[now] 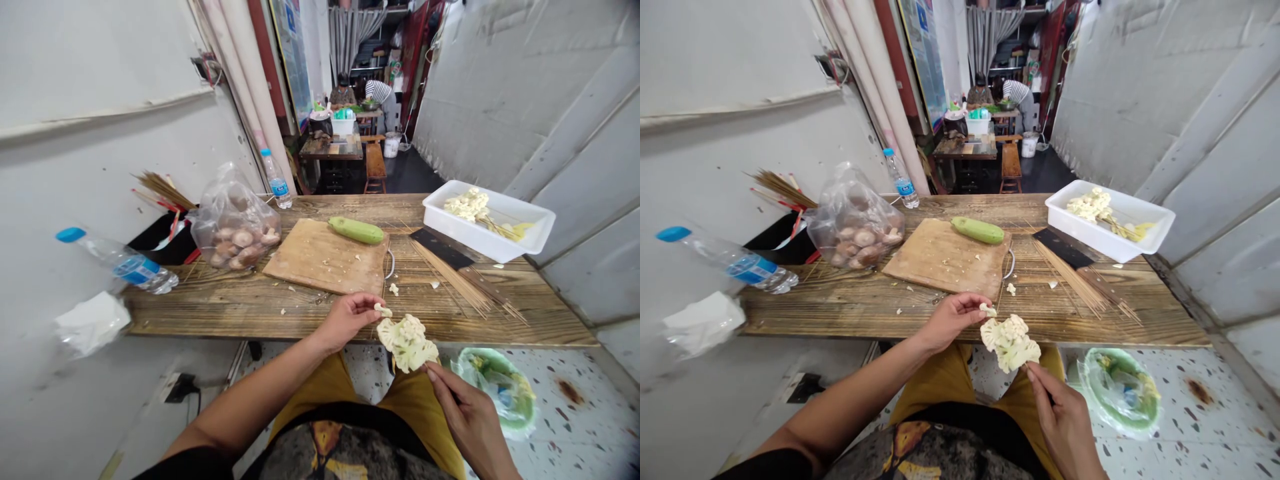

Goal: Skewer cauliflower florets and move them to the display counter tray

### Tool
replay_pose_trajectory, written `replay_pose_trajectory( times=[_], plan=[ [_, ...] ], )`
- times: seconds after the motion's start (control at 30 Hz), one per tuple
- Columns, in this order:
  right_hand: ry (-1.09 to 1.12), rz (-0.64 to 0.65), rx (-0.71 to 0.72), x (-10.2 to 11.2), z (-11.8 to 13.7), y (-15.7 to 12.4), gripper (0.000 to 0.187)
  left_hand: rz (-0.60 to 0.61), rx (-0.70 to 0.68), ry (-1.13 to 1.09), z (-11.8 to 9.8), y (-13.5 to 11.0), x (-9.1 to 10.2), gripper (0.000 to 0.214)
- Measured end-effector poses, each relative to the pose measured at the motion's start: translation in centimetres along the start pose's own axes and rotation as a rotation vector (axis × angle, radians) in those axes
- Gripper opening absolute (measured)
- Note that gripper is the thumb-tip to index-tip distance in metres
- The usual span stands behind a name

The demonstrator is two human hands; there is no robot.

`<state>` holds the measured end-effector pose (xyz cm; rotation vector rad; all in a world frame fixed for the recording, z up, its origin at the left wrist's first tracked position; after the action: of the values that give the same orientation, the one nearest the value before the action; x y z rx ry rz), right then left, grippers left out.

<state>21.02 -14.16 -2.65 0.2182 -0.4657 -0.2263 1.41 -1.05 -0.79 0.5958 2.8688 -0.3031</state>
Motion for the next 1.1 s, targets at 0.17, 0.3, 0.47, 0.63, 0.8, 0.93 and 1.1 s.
replay_pose_trajectory(
  times=[0.17,0.3,0.47,0.63,0.8,0.93,1.1],
  plan=[
    [-0.021,0.018,-0.059,0.4,-0.3,-0.3,0.031,0.088,0.158,-0.153,0.0,0.3,0.3,0.039],
    [-0.014,0.021,-0.074,0.5,-0.3,-0.3,0.034,0.220,0.245,-0.204,0.2,0.3,0.4,0.037],
    [-0.005,0.012,-0.056,0.3,-0.1,-0.3,0.034,0.090,0.204,-0.234,0.8,0.4,0.0,0.040],
    [-0.018,0.034,-0.042,0.3,-1.3,0.1,0.032,0.028,0.156,-0.144,1.2,0.7,-0.4,0.037],
    [-0.010,0.114,-0.036,0.2,-2.7,1.0,0.030,0.004,0.074,-0.016,0.9,1.1,-0.3,0.038],
    [-0.015,0.078,-0.018,-0.2,-2.7,1.3,0.030,-0.031,0.009,0.134,0.7,1.3,-0.1,0.032],
    [-0.052,0.082,0.007,-0.4,-2.7,1.5,0.031,-0.255,0.020,0.071,0.9,2.0,0.8,0.028]
  ],
)
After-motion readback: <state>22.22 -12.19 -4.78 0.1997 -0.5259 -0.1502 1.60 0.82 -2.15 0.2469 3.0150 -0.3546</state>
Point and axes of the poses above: each hand's wrist, its own y-axis towards the middle knuckle, its own x-axis out of the back of the hand, z = x × y, the point moved 2 cm from there along y, towards the middle knuckle, and after that the axes turned 8 degrees about y, right-handed, at the moved point
